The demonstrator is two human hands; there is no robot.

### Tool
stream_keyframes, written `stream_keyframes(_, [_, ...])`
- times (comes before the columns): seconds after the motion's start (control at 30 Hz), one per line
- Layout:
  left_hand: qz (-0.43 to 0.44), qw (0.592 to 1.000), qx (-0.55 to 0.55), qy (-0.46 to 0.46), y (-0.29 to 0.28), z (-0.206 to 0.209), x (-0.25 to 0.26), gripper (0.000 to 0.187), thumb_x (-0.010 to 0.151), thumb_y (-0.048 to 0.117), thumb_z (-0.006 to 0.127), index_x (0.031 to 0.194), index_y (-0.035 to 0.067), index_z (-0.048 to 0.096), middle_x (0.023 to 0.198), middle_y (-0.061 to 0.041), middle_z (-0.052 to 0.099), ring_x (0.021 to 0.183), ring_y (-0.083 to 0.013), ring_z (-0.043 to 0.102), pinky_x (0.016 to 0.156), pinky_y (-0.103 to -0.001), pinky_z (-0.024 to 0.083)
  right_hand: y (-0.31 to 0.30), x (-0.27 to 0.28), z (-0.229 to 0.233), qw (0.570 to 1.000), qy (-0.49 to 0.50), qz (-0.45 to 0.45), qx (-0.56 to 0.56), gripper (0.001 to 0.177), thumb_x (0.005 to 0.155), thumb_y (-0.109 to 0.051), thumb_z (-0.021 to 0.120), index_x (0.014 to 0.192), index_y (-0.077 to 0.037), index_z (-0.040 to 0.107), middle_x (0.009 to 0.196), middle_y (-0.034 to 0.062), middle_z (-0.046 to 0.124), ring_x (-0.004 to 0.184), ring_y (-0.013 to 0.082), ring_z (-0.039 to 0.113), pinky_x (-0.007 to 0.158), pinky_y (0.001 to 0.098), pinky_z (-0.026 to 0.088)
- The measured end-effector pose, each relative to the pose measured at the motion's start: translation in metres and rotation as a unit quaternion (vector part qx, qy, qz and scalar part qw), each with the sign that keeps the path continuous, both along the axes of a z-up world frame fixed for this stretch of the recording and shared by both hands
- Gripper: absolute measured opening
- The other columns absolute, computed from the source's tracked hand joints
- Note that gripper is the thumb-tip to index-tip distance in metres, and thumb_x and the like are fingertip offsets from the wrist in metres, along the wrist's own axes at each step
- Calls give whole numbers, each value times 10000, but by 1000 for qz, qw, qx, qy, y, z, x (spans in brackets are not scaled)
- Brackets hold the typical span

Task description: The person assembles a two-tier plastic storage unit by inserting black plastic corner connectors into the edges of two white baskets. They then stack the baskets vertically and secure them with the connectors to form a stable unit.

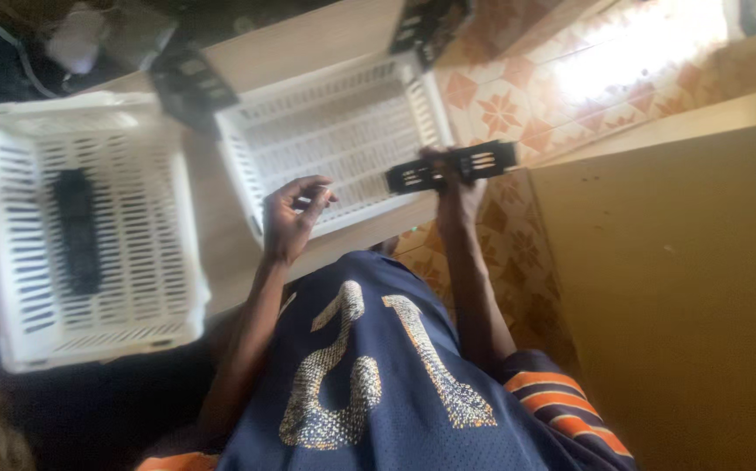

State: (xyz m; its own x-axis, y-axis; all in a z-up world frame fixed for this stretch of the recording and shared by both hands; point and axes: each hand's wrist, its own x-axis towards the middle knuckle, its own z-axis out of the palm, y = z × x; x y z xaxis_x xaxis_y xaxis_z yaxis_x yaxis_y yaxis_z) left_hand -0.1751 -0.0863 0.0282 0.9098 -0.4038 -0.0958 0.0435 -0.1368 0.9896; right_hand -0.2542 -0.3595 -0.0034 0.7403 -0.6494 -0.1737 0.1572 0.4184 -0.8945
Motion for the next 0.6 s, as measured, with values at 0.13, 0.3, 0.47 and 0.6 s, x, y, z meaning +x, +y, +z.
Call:
stream_keyframes(0.13, [-57,998,17,-34,-65,-11,0,158,973,95,681,1097,57,771,947,-64,800,810,-110,751,722,-266,591,-70,-17,7,998,-21,-55,-19,370,861,37,692,1222,-8,623,1090,204,757,1037,307,751,846,425,663])
stream_keyframes(0.3, [-114,990,42,-74,-146,-27,12,155,977,88,677,1098,84,774,965,-53,809,846,-120,776,737,-280,611,-111,-16,-4,994,-25,-37,-98,293,935,20,691,1221,10,626,1156,198,757,1140,295,748,933,439,634])
stream_keyframes(0.47, [-146,974,75,-157,-200,-46,22,182,940,83,705,1108,96,776,1026,-72,789,854,-172,755,767,-323,592,-118,-14,-17,990,-33,9,-139,221,987,-16,687,1206,-44,677,1180,142,752,1119,241,732,972,405,651])
stream_keyframes(0.6, [-164,964,95,-187,-227,-64,32,214,919,95,706,1124,74,764,1071,-113,756,917,-226,734,809,-350,599,-118,-8,-15,978,-16,51,-202,221,1003,-49,688,1223,-72,694,1188,120,749,1106,207,723,942,370,638])
